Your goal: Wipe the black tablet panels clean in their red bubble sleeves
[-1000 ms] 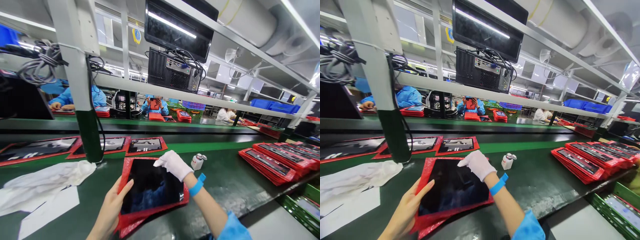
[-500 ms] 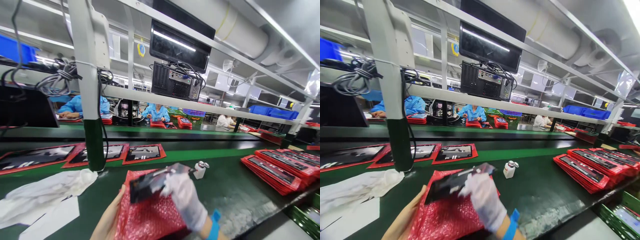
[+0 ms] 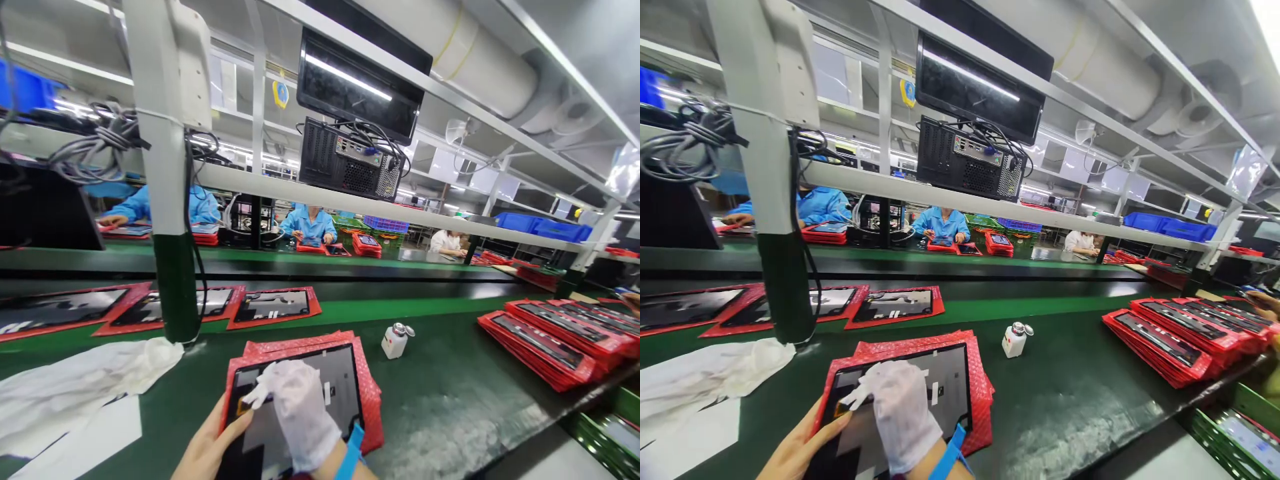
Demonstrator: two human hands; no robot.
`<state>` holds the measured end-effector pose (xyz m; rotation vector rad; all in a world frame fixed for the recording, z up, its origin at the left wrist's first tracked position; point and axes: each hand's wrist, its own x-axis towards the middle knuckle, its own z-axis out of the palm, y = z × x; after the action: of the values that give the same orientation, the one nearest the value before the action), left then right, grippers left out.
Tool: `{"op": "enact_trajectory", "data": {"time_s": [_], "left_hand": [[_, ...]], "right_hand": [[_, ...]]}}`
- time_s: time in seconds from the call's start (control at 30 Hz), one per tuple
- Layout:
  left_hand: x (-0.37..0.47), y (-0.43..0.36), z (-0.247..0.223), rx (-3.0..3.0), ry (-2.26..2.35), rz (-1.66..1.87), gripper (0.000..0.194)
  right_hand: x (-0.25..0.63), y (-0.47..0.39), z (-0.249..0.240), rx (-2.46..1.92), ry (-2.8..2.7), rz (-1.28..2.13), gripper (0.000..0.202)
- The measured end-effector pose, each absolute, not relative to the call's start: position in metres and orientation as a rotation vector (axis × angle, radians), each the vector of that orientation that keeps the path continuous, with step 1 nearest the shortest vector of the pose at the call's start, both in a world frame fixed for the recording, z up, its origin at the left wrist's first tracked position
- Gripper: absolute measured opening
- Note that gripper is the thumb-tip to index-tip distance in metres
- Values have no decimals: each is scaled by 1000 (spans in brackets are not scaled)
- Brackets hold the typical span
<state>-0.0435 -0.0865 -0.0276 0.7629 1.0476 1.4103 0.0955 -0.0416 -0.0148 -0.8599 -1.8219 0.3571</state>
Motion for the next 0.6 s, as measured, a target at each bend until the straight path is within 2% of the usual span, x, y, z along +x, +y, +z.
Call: {"op": "enact_trajectory", "data": {"time_s": [0.1, 0.2, 0.33, 0.5, 0.6], "left_hand": [[-47, -81, -32, 730, 1064, 1361, 77], [-47, -79, -30, 734, 1053, 1350, 80], [-45, -78, -27, 760, 1038, 1333, 80], [-44, -78, -30, 794, 984, 1345, 75], [-44, -81, -27, 798, 979, 1328, 73]], "right_hand": [[124, -46, -11, -800, -1595, 476, 39], [162, -65, -17, -957, -1266, 441, 39], [177, -81, -22, -926, -1312, 525, 41], [165, -67, -11, -994, -1404, 464, 38], [178, -64, -23, -1045, -1523, 364, 38]]}}
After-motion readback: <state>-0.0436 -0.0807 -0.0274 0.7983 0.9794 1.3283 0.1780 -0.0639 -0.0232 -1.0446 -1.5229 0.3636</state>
